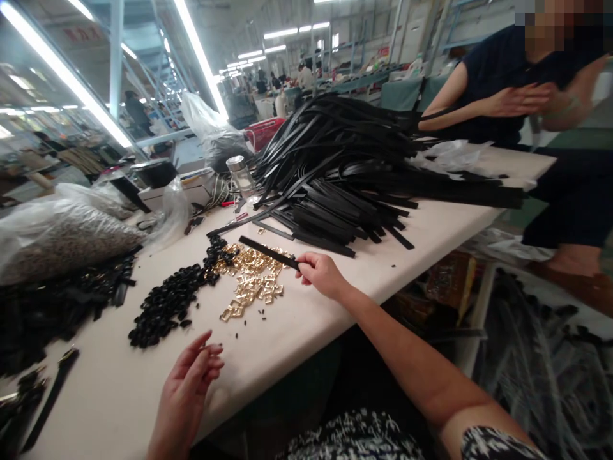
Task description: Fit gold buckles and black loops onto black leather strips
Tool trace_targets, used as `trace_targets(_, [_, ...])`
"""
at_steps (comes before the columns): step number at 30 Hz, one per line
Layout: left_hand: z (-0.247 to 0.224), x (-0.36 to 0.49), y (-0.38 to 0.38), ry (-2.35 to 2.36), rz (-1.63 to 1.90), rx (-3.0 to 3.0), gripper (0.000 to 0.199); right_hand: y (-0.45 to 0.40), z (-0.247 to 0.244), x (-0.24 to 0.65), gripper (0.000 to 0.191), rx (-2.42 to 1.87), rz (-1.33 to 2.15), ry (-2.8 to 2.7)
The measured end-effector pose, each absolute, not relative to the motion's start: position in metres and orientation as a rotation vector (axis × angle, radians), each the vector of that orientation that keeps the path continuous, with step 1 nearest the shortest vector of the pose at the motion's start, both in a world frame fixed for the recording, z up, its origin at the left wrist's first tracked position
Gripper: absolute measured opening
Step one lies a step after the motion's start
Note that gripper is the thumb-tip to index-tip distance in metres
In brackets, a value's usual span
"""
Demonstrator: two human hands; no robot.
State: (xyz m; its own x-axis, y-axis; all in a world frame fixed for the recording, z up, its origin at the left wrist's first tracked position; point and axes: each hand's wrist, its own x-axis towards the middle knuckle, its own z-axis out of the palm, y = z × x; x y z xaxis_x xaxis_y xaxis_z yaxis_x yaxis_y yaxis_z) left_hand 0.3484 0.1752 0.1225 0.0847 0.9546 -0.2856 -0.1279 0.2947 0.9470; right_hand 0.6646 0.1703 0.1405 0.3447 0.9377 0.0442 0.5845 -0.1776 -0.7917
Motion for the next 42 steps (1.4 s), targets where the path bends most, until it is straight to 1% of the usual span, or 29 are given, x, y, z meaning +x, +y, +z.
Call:
trace_targets(3, [0.132,0.359,0.179,1.086,1.03,0.863,0.073,0.139,0.14,0.621,0.02,-1.437,1.13,-1.189])
trace_targets(5, [0.136,0.36,0.183,1.058,1.081,0.842,0.071,0.125,0.138,0.601,0.019,-1.336,1.338,-1.099])
trace_targets(11, [0.139,0.342,0.183,1.105,1.084,0.881,0.042,0.11,0.127,0.58,0.025,-1.335,1.602,-1.081])
trace_targets(13, [0.138,0.337,0.179,1.13,1.06,0.872,0.039,0.107,0.129,0.577,0.023,-1.356,1.592,-1.212])
trace_targets(14, [0.137,0.336,0.178,1.141,1.046,0.867,0.039,0.105,0.132,0.575,0.021,-1.378,1.529,-1.325])
trace_targets(18, [0.135,0.335,0.169,1.156,1.005,0.843,0.038,0.104,0.142,0.561,0.023,-1.425,1.126,-1.712])
trace_targets(19, [0.135,0.336,0.167,1.151,0.999,0.836,0.037,0.104,0.143,0.557,0.022,-1.424,1.101,-1.733])
trace_targets(21, [0.137,0.34,0.162,1.138,0.991,0.834,0.035,0.107,0.144,0.549,0.019,-1.389,1.215,-1.72])
trace_targets(24, [0.141,0.347,0.158,1.097,1.003,0.868,0.034,0.11,0.141,0.542,0.015,-1.224,1.527,-1.613])
trace_targets(26, [0.143,0.351,0.156,1.058,1.034,0.906,0.035,0.109,0.138,0.539,0.015,-1.162,1.615,-1.457])
trace_targets(29, [0.142,0.353,0.152,0.988,0.996,0.949,0.044,0.107,0.134,0.538,0.02,-1.174,1.557,-1.079])
trace_targets(31, [0.138,0.353,0.147,0.953,0.872,0.966,0.053,0.107,0.13,0.54,0.026,-1.145,1.462,-0.829])
trace_targets(32, [0.137,0.354,0.143,0.942,0.797,0.978,0.053,0.107,0.128,0.541,0.029,-1.128,1.416,-0.735])
trace_targets(33, [0.135,0.354,0.14,0.936,0.729,0.99,0.05,0.108,0.126,0.543,0.032,-1.118,1.377,-0.665])
trace_targets(36, [0.132,0.356,0.132,0.944,0.628,1.003,0.03,0.106,0.122,0.548,0.036,-1.123,1.33,-0.596])
trace_targets(38, [0.133,0.358,0.132,0.962,0.64,0.968,0.025,0.099,0.126,0.552,0.038,-1.147,1.41,-0.755])
trace_targets(40, [0.136,0.357,0.135,0.982,0.64,0.929,0.026,0.087,0.137,0.556,0.046,-1.162,1.443,-1.114])
trace_targets(41, [0.137,0.356,0.137,0.987,0.629,0.917,0.027,0.081,0.145,0.558,0.046,-1.148,1.362,-1.321])
trace_targets(42, [0.138,0.355,0.138,0.988,0.61,0.908,0.027,0.076,0.153,0.559,0.042,-1.123,1.198,-1.502])
